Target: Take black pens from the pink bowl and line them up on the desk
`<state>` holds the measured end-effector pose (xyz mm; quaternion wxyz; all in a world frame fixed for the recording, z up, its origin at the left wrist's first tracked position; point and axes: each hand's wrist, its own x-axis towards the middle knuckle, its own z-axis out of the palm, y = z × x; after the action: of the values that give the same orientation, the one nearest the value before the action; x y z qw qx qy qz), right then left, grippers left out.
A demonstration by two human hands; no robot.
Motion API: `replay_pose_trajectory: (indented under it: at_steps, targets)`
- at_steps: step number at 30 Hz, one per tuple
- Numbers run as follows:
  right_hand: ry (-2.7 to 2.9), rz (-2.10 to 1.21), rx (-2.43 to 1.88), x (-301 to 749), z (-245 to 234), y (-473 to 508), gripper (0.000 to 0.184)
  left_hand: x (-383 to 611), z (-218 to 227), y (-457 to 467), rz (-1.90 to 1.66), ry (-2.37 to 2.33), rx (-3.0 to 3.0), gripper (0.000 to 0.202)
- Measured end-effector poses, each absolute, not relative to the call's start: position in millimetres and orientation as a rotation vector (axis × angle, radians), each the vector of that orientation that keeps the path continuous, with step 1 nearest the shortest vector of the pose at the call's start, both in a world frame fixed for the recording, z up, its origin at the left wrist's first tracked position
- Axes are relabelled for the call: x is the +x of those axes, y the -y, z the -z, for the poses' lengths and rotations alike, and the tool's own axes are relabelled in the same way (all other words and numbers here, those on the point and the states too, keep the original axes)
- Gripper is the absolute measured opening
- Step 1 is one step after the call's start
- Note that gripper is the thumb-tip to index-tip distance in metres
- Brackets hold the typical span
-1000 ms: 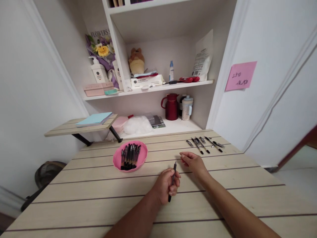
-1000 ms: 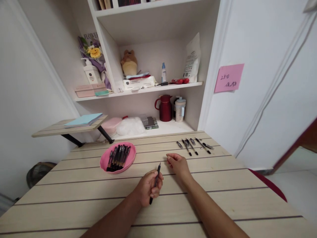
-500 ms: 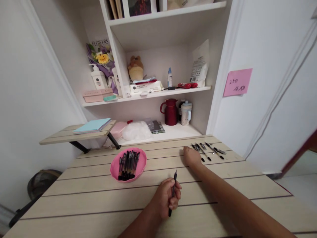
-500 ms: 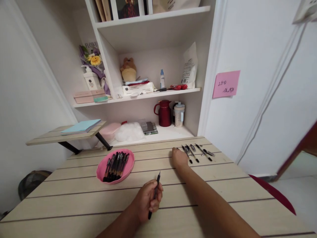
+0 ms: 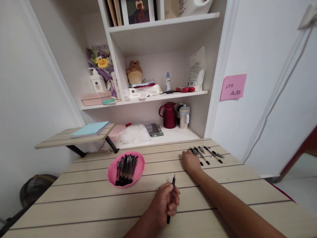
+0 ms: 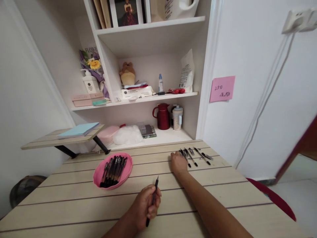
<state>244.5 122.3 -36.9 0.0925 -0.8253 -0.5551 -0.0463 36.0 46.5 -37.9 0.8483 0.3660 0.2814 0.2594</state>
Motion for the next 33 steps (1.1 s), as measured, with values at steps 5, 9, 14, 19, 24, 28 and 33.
replay_pose_trajectory:
  at_steps: [5,9,14,19,24,28,33]
  targets:
    - [1.592,0.119,-2.484,247.2,38.2,-117.2,0.029,36.3,38.0,-46.8,-0.562,-0.583,0.778,0.027]
    - [1.540,0.078,-2.488,252.8,29.6,-114.8,0.030,35.7,39.7,-47.6,-0.561,-0.557,0.772,0.028]
    - [1.524,-0.016,-2.410,241.2,18.2,-99.4,0.031,35.6,42.5,-46.9,-0.590,-0.550,0.764,0.028]
    - [1.686,-0.352,-2.169,194.4,27.4,-54.5,0.017,38.8,40.3,-49.8,-0.816,-0.550,0.655,0.026]
    - [1.376,-1.133,-1.560,156.8,48.2,-16.2,0.016,40.3,40.1,-59.0,-1.030,-0.527,0.543,0.025]
    - [1.225,-1.143,-1.360,152.1,54.1,-10.1,0.016,39.5,44.1,-60.7,-1.056,-0.531,0.580,0.026]
    - [1.411,-0.791,-1.457,163.1,47.8,-19.3,0.020,37.7,46.0,-60.7,-1.011,-0.507,0.602,0.034]
